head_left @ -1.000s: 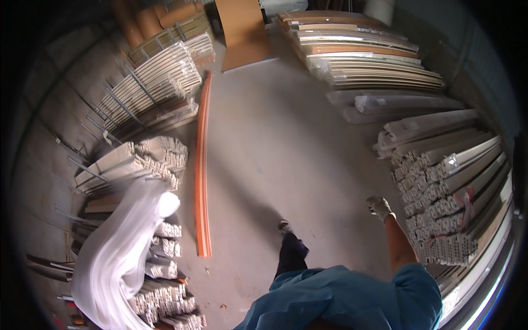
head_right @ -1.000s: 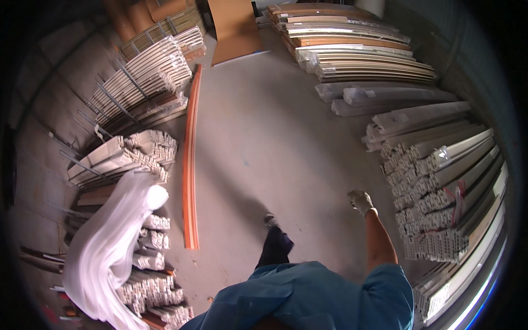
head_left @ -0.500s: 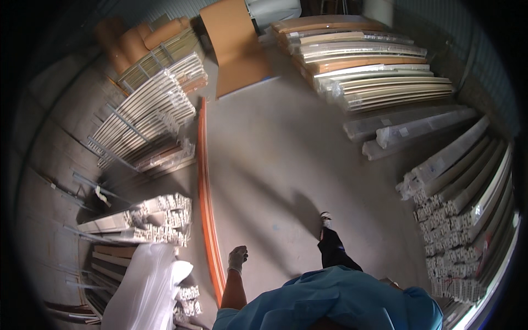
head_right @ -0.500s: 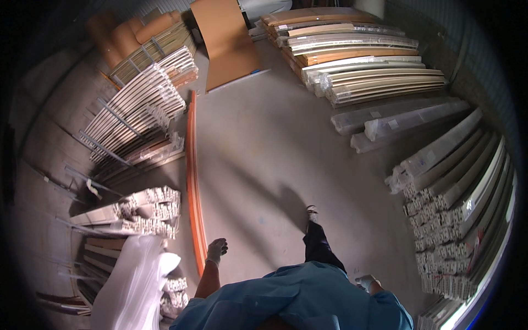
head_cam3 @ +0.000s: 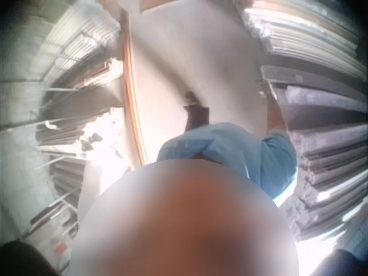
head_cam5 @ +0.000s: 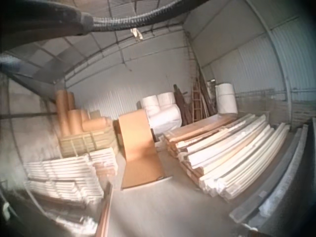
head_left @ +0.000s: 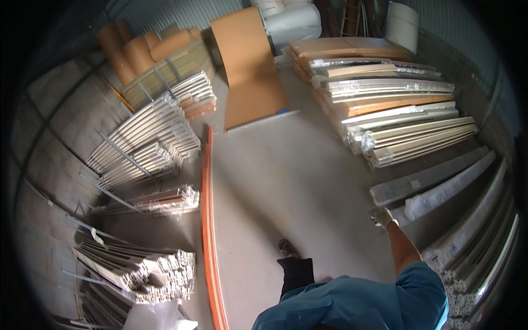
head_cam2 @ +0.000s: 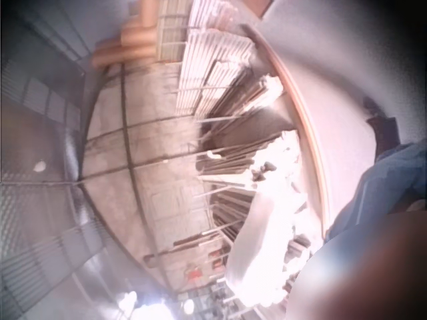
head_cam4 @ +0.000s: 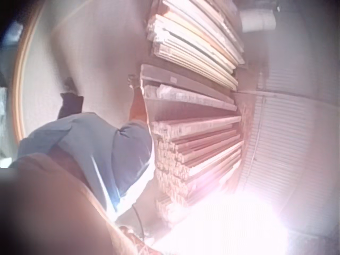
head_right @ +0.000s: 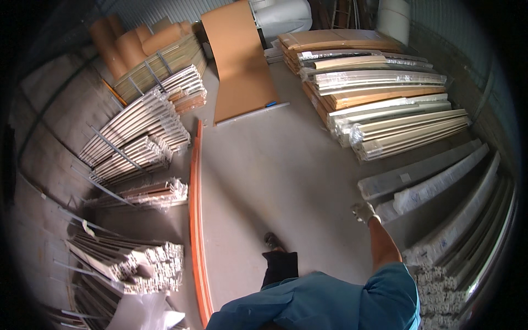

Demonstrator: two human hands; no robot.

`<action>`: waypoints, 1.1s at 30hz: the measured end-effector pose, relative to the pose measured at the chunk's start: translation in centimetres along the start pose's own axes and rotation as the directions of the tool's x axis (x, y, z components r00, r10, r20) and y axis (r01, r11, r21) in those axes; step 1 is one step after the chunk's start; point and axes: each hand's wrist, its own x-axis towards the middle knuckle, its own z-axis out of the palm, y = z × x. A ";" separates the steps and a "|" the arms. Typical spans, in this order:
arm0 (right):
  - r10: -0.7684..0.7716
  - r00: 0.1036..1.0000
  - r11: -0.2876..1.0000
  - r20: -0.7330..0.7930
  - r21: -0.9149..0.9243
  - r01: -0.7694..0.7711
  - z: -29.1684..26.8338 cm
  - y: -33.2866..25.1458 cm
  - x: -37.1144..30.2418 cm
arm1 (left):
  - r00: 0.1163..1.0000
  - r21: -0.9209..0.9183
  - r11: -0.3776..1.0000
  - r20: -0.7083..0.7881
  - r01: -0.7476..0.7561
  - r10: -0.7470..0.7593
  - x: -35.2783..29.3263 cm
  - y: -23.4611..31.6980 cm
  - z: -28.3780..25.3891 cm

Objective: The person walks through a workshop and picks up a large sheet of cardboard. Using a utility knife, they cut the cardboard into smaller pieces on the floor, handling the sheet with both hands and making multiple cuts.

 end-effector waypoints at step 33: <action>-0.011 0.999 0.987 0.048 0.159 0.003 2.3 -56.4 80.6 | 0.984 0.084 0.984 0.080 0.155 -0.162 52.6 81.0 -10.8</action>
